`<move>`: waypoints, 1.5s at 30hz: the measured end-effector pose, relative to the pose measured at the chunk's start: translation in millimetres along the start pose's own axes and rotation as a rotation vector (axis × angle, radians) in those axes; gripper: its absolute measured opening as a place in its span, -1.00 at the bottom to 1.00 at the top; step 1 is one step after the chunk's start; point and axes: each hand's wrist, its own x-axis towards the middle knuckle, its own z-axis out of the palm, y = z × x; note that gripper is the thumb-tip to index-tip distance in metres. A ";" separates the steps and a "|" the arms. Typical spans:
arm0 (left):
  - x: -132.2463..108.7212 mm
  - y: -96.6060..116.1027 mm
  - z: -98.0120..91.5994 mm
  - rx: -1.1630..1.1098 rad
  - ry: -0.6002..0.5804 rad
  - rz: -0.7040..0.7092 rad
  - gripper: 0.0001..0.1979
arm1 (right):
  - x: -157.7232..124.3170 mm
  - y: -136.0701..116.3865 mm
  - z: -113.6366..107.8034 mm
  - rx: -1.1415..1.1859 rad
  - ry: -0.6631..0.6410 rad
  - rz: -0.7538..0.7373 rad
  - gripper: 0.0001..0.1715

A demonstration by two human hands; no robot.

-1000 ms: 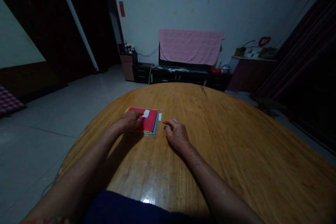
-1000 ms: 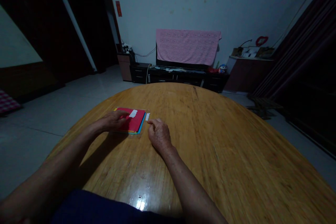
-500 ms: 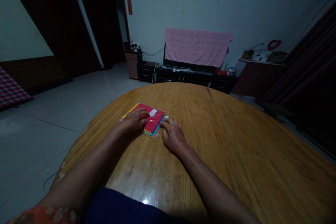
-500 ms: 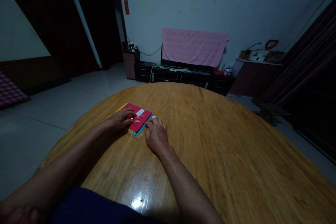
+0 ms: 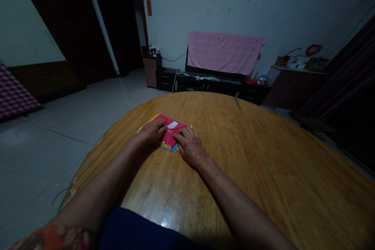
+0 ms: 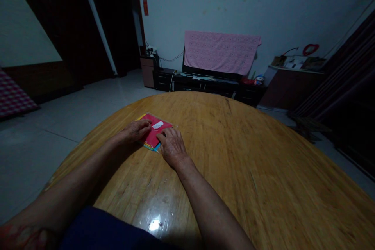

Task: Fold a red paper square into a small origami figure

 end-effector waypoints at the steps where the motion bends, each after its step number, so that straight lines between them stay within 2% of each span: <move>1: -0.1 0.4 -2.2 0.006 -0.014 0.007 -0.76 | 2.3 0.2 -1.2 -0.011 -0.012 -0.026 -0.70; 6: -2.4 2.1 -15.0 0.035 -0.094 0.020 -0.71 | 9.4 2.4 -4.0 -0.015 -0.061 -0.151 -0.72; 9: -4.2 2.7 -18.1 0.021 -0.107 0.017 -0.68 | 10.3 3.3 -1.4 0.011 -0.047 -0.167 -0.76; 18: -4.8 -1.4 -7.3 0.067 0.009 0.086 -0.62 | 9.9 4.6 7.1 0.038 0.013 -0.148 -0.79; 25: -4.2 -10.8 11.8 0.110 0.140 0.072 -0.59 | 2.7 8.3 -3.6 0.014 -0.006 -0.150 -0.83; 30: -4.7 -9.7 14.2 0.137 0.203 0.045 -0.61 | -8.3 11.9 -11.6 0.009 -0.030 -0.166 -0.87; 35: -3.2 -9.4 13.2 0.173 0.174 0.049 -0.62 | -24.2 17.1 -29.2 0.019 0.013 -0.196 -0.85; 40: 2.1 -9.3 8.5 0.205 0.114 0.041 -0.63 | -41.7 24.2 -44.2 0.033 0.086 -0.143 -0.80; 45: 15.9 9.9 -8.5 0.215 0.036 -0.043 -0.63 | -56.0 27.8 -52.3 0.016 0.162 -0.039 -0.80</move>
